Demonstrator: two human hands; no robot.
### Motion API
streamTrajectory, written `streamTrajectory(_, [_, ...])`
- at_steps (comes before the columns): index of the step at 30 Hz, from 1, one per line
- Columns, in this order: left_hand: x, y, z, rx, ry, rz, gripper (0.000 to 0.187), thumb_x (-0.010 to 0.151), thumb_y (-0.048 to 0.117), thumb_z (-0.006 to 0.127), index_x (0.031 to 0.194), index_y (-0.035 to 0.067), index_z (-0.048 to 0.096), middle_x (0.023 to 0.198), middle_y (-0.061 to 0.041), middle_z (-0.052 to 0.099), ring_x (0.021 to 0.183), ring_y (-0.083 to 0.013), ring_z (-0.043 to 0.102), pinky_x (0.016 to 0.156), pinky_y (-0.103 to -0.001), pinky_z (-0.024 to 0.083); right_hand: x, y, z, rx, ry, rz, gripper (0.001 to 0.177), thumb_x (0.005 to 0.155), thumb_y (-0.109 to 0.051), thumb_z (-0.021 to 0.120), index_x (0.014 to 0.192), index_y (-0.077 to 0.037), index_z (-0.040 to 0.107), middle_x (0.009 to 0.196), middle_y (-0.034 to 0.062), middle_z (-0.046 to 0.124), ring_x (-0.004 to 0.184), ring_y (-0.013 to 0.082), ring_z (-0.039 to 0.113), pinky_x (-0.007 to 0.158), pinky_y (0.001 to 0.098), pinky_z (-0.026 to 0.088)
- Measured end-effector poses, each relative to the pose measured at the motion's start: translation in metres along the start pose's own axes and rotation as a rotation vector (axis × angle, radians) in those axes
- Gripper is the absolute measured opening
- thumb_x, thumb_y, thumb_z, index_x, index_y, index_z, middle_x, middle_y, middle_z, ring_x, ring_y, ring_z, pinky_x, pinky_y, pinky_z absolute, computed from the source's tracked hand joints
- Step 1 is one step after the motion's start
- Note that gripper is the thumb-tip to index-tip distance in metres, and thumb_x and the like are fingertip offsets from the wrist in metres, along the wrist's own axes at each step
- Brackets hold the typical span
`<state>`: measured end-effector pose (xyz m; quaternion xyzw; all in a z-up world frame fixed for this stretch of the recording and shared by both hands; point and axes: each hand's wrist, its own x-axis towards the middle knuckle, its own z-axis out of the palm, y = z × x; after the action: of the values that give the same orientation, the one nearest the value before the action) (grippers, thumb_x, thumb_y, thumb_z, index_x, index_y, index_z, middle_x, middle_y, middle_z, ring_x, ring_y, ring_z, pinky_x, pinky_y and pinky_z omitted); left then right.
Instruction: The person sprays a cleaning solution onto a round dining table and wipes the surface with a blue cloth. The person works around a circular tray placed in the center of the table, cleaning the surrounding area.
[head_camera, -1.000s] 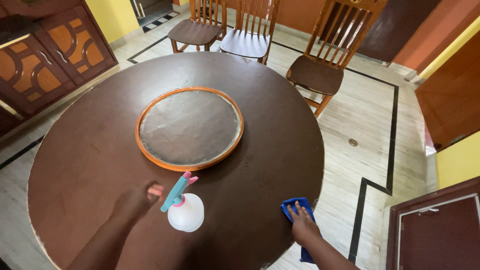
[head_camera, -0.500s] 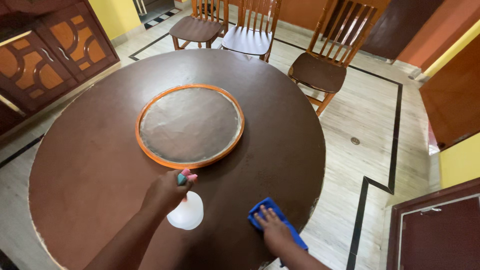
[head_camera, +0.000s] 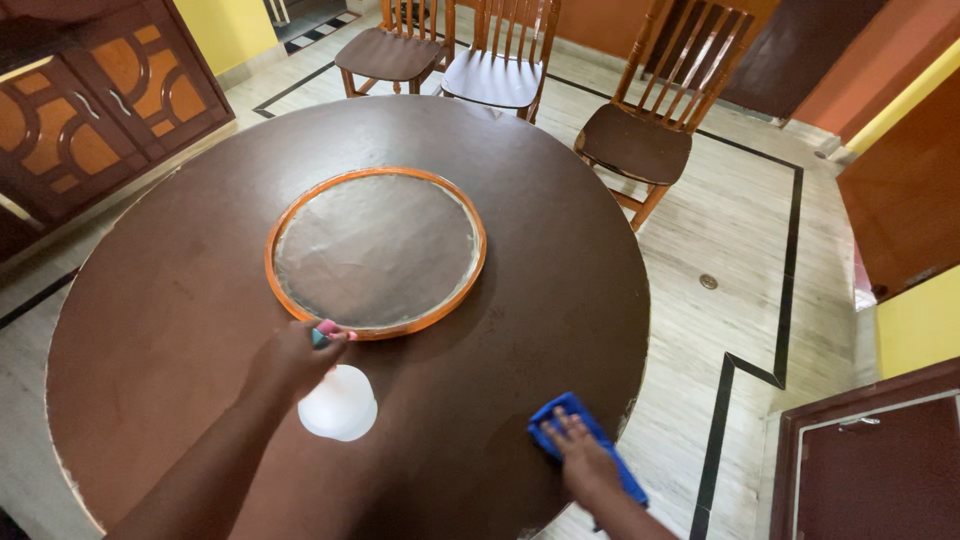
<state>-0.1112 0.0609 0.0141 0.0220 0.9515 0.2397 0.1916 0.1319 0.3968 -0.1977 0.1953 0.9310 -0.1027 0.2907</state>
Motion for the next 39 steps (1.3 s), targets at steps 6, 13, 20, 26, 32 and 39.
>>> streamTrajectory(6, [0.017,-0.002,-0.017,-0.093,-0.137,-0.025,0.047,0.094,0.054,0.056,0.107,0.015,0.079,0.067,-0.009,0.074,0.054,-0.0163,0.066,0.062,-0.037,0.054,0.027,0.063,-0.026,0.087,-0.043,0.246,0.095,0.092,0.015,0.043,0.162,-0.044,0.018,0.173,-0.0129,-0.002,0.159,0.016,0.012,0.124,0.0381,0.035])
streamTrajectory(13, [0.003,0.019,-0.017,-0.184,-0.063,-0.044,0.036,0.091,0.035,0.053,0.111,0.019,0.078,0.068,-0.01,0.076,0.054,-0.0178,0.065,0.06,-0.036,0.054,0.063,0.065,-0.004,0.065,0.083,0.298,0.083,0.092,0.0,0.049,0.162,-0.037,0.021,0.173,-0.0049,0.004,0.157,0.0212,0.018,0.123,0.0369,0.036])
streamTrajectory(20, [-0.001,0.014,-0.015,-0.26,0.007,0.026,0.036,0.09,0.034,0.053,0.104,0.015,0.08,0.065,-0.005,0.074,0.056,-0.0148,0.072,0.06,-0.036,0.057,0.074,-0.003,0.004,-0.003,0.027,0.168,0.086,0.093,0.009,0.042,0.161,-0.039,0.022,0.174,-0.0065,0.003,0.159,0.0224,0.015,0.117,0.037,0.041])
streamTrajectory(26, [-0.004,0.021,-0.017,-0.138,0.033,-0.027,0.035,0.091,0.041,0.057,0.104,0.017,0.08,0.064,-0.007,0.074,0.058,-0.0167,0.072,0.065,-0.037,0.056,0.068,-0.077,0.036,-0.126,0.297,-0.33,0.067,0.093,-0.011,0.049,0.157,-0.023,0.038,0.169,0.0083,0.018,0.153,0.0327,0.025,0.119,0.0447,0.034])
streamTrajectory(32, [-0.002,0.022,-0.015,-0.07,0.084,-0.01,0.034,0.091,0.041,0.057,0.106,0.02,0.079,0.065,-0.006,0.075,0.063,-0.0183,0.074,0.067,-0.039,0.057,0.04,-0.109,0.023,-0.129,0.191,-0.491,0.065,0.094,-0.013,0.049,0.157,-0.018,0.036,0.169,0.0095,0.018,0.153,0.034,0.021,0.115,0.0523,0.032])
streamTrajectory(39, [0.003,0.02,-0.013,-0.089,0.082,-0.007,0.035,0.089,0.042,0.059,0.103,0.017,0.079,0.071,-0.007,0.076,0.067,-0.0223,0.075,0.069,-0.042,0.057,0.056,-0.088,0.023,-0.073,0.301,-0.419,0.067,0.091,-0.009,0.048,0.156,-0.023,0.04,0.167,0.0067,0.021,0.152,0.0312,0.025,0.116,0.0482,0.032])
